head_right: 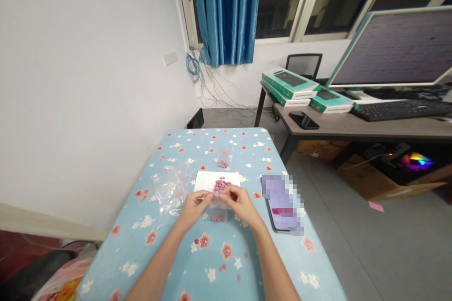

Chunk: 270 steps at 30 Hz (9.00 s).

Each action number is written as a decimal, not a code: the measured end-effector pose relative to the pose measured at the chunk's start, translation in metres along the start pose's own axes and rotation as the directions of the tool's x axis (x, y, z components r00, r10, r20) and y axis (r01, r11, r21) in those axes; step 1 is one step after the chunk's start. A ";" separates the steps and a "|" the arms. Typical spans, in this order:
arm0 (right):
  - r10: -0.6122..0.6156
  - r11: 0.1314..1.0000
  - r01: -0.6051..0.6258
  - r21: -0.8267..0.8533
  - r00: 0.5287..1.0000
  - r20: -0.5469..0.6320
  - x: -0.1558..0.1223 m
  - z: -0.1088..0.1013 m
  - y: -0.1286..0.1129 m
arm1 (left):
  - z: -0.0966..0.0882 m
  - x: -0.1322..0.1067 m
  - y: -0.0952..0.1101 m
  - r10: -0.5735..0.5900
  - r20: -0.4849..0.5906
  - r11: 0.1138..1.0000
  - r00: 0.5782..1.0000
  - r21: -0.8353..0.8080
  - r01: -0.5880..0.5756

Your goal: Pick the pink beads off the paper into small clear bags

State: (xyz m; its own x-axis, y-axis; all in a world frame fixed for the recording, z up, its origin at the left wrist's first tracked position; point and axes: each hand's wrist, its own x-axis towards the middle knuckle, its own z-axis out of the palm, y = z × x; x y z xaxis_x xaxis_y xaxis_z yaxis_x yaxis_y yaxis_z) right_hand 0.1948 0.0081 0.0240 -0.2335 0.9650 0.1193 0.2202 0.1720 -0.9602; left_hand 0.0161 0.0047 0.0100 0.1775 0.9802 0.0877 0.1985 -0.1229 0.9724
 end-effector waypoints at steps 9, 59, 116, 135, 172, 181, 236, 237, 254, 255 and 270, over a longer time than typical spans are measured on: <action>0.009 1.000 -0.009 0.006 0.999 0.039 -0.001 0.003 0.001 | -0.002 -0.002 0.007 0.049 -0.029 0.998 0.998 0.041 -0.048; 0.003 0.906 -0.206 -0.369 0.876 -0.482 0.104 -0.031 0.035 | -0.011 0.006 0.006 0.104 -0.227 0.991 0.968 -0.054 -0.119; 0.170 0.770 -0.235 -0.593 0.972 -0.165 0.009 -0.032 0.017 | -0.109 0.008 -0.002 0.245 0.079 0.361 0.966 0.918 -0.166; 0.142 0.776 -0.213 -0.594 0.976 -0.164 0.008 -0.029 0.013 | -0.019 -0.001 0.004 0.478 0.102 0.598 0.872 0.690 -0.409; 0.115 0.770 -0.196 -0.607 0.979 -0.171 0.005 -0.027 0.010 | -0.013 -0.004 0.004 0.546 -0.012 0.644 0.838 0.645 -0.411; 0.159 0.705 -0.230 -0.671 0.973 -0.166 0.005 -0.019 0.003 | -0.012 -0.005 0.005 0.533 0.004 0.640 0.846 0.651 -0.407; 0.190 0.726 -0.278 -0.629 0.960 -0.204 0.007 -0.021 0.009 | -0.011 -0.005 0.006 0.539 0.023 0.646 0.842 0.630 -0.431; 0.186 0.728 -0.274 -0.628 0.961 -0.203 0.008 -0.020 0.009 | -0.011 -0.005 0.006 0.539 0.024 0.646 0.842 0.629 -0.432; 0.058 0.997 -0.058 0.050 0.998 0.012 0.011 0.000 0.004 | -0.011 -0.006 0.008 0.549 0.045 0.638 0.835 0.623 -0.453; 0.060 0.996 -0.062 0.061 0.998 0.028 0.011 0.002 0.003 | -0.010 -0.006 0.008 0.550 0.044 0.636 0.834 0.625 -0.452; 0.066 0.981 -0.093 -0.172 0.986 -0.156 0.011 -0.014 0.014 | -0.011 -0.006 0.006 0.547 0.035 0.643 0.837 0.623 -0.446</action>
State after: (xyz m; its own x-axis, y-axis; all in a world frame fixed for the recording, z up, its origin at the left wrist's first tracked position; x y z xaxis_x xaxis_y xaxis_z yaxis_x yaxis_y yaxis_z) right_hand 0.2090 0.0240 0.0158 -0.0676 0.9933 0.0941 0.4006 0.1134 -0.9092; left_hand 0.0057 -0.0003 0.0176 0.2903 0.7476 0.5973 0.6491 -0.6125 0.4511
